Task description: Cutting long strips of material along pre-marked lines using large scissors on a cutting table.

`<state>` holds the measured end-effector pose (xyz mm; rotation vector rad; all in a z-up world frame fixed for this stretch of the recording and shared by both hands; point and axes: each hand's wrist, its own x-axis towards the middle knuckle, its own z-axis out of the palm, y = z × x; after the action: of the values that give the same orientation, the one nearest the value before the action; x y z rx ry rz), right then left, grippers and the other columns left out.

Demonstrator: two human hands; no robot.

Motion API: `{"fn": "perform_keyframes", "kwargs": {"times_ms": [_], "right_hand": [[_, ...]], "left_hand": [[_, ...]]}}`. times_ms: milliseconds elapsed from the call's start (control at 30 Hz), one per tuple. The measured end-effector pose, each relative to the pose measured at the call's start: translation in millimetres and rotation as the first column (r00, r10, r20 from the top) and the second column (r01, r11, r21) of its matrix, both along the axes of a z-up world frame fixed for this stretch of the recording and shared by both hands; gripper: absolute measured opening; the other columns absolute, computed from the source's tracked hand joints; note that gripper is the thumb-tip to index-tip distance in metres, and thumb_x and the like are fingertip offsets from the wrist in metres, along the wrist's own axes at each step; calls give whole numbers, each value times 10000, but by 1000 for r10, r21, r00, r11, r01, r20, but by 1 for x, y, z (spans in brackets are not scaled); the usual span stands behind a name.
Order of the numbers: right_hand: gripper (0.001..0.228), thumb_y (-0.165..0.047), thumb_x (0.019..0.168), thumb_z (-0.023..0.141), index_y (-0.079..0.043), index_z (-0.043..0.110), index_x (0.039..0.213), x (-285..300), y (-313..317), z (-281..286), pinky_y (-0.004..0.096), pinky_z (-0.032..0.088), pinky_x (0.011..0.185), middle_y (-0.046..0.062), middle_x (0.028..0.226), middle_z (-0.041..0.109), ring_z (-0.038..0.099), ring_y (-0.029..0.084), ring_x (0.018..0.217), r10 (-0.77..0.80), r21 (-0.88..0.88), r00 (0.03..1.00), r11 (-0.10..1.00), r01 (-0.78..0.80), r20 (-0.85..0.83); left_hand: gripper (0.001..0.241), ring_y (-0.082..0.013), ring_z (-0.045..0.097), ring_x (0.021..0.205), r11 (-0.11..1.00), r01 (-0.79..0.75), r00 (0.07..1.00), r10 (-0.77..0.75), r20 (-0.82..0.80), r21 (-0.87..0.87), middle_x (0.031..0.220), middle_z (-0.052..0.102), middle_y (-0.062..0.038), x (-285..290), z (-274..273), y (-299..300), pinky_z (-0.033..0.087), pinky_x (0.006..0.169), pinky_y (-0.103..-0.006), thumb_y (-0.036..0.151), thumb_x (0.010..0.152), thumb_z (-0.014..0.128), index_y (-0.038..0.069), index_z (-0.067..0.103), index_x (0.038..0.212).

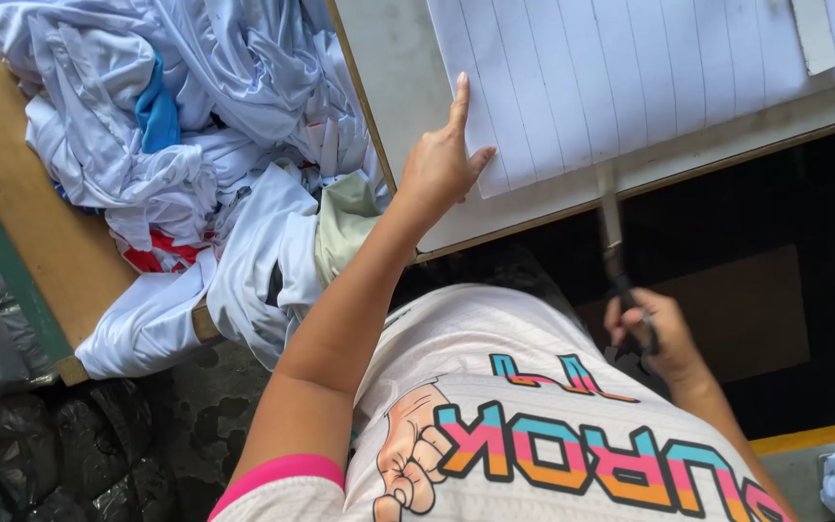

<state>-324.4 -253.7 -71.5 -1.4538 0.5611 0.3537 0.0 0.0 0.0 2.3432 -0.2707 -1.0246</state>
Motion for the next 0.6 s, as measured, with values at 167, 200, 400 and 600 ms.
{"fn": "perform_keyframes", "kwargs": {"times_ms": [167, 200, 400, 600], "right_hand": [[781, -844, 696, 555, -72, 646, 764, 47, 32, 30, 296, 506, 590, 48, 663, 613, 587, 157, 602, 327, 158, 930, 940, -303, -167], [796, -860, 687, 510, -82, 648, 779, 52, 33, 26, 303, 528, 613, 43, 695, 620, 601, 153, 632, 407, 156, 896, 911, -382, -178], [875, -942, 697, 368, -117, 646, 789, 100, 66, 36, 323, 530, 726, 39, 711, 619, 588, 161, 681, 459, 143, 885, 884, -445, -84], [823, -893, 752, 318, -127, 603, 836, 86, 77, 20, 303, 489, 710, 36, 742, 593, 548, 155, 712, 431, 46, 897, 902, -429, -100]], "left_hand": [[856, -143, 684, 503, 996, -65, 995, 60, -81, -65, 747, 742, -50, 3, 12, 8, 652, 644, -308, 345, 1049, 567, 368, -52, 1639], [840, -143, 700, 521, 993, -85, 991, 76, -114, -77, 787, 756, -63, 3, 14, 9, 670, 642, -297, 354, 1051, 556, 381, -46, 1636], [949, -158, 706, 498, 998, -2, 994, -5, -105, -68, 710, 759, -56, 2, 2, 2, 647, 699, -307, 410, 1032, 568, 315, -173, 1618], [1247, -148, 724, 560, 953, -258, 940, 210, -270, -156, 766, 762, -91, -6, 15, -1, 694, 681, -273, 165, 864, 851, 437, -112, 1607]]}}
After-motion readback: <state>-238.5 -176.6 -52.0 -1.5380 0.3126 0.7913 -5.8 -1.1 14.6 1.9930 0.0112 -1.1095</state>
